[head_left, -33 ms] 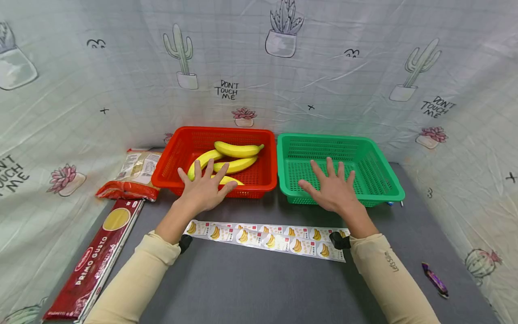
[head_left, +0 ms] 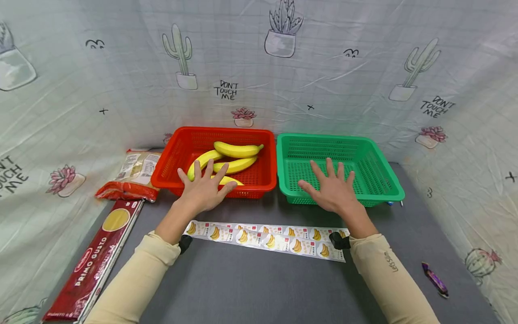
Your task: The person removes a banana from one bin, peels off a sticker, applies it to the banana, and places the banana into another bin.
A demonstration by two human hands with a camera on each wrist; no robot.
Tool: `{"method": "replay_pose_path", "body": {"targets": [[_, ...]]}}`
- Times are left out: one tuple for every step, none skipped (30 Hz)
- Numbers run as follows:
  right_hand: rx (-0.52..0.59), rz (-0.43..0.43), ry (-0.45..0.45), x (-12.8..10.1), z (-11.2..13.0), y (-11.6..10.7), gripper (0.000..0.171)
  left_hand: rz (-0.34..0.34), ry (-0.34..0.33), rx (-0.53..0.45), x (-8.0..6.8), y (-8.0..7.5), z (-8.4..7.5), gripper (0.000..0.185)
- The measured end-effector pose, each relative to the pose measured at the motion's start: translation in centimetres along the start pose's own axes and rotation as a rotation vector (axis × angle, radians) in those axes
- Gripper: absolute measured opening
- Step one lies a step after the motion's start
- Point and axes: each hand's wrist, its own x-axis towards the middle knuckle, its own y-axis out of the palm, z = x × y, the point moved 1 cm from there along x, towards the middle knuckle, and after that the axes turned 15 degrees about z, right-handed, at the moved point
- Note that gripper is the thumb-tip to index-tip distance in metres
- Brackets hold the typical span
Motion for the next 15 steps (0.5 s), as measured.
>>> {"method": "replay_pose_path", "body": {"targets": [[0.0,0.005,-0.002,0.1,0.1,0.0,0.091,-0.003,-0.001,-0.001,0.0,0.1,0.1,0.082],[0.001,0.006,-0.004,0.2,0.1,0.1,0.09,-0.004,-0.001,-0.002,0.0,0.2,0.2,0.082],[0.001,0.005,-0.005,0.2,0.2,0.1,0.09,-0.005,0.0,-0.007,-0.1,0.2,0.4,0.081],[0.005,0.005,-0.009,0.3,0.2,0.1,0.09,-0.01,0.003,-0.013,-0.1,0.2,0.5,0.081],[0.008,-0.003,-0.014,0.4,0.3,0.0,0.09,-0.016,0.004,-0.016,-0.2,0.1,0.7,0.081],[0.014,-0.014,-0.022,0.5,0.4,0.0,0.09,-0.025,0.006,-0.025,-0.3,0.0,0.9,0.081],[0.022,-0.027,-0.034,0.6,0.6,-0.2,0.089,-0.036,0.006,-0.038,-0.4,-0.1,1.2,0.081],[0.031,-0.046,-0.051,0.7,0.8,-0.3,0.088,-0.046,0.003,-0.054,-0.5,-0.3,1.5,0.081],[0.041,-0.068,-0.071,0.7,1.0,-0.4,0.087,-0.06,-0.001,-0.071,-0.7,-0.6,1.9,0.081],[0.055,-0.09,-0.098,0.8,1.3,-0.6,0.086,-0.077,-0.006,-0.087,-0.8,-0.9,2.3,0.081],[0.07,-0.113,-0.121,0.9,1.6,-0.7,0.085,-0.096,-0.014,-0.1,-1.0,-1.2,2.8,0.081],[0.089,-0.132,-0.145,0.9,1.9,-0.9,0.083,-0.113,-0.024,-0.117,-1.2,-1.4,3.3,0.081],[0.108,-0.151,-0.168,1.0,2.2,-1.1,0.082,-0.129,-0.036,-0.135,-1.4,-1.8,3.8,0.081],[0.127,-0.169,-0.189,1.0,2.6,-1.2,0.081,-0.147,-0.047,-0.149,-1.6,-2.0,4.3,0.081],[0.144,-0.185,-0.208,1.1,2.9,-1.4,0.08,-0.163,-0.059,-0.166,-1.8,-2.2,4.8,0.081]]}}
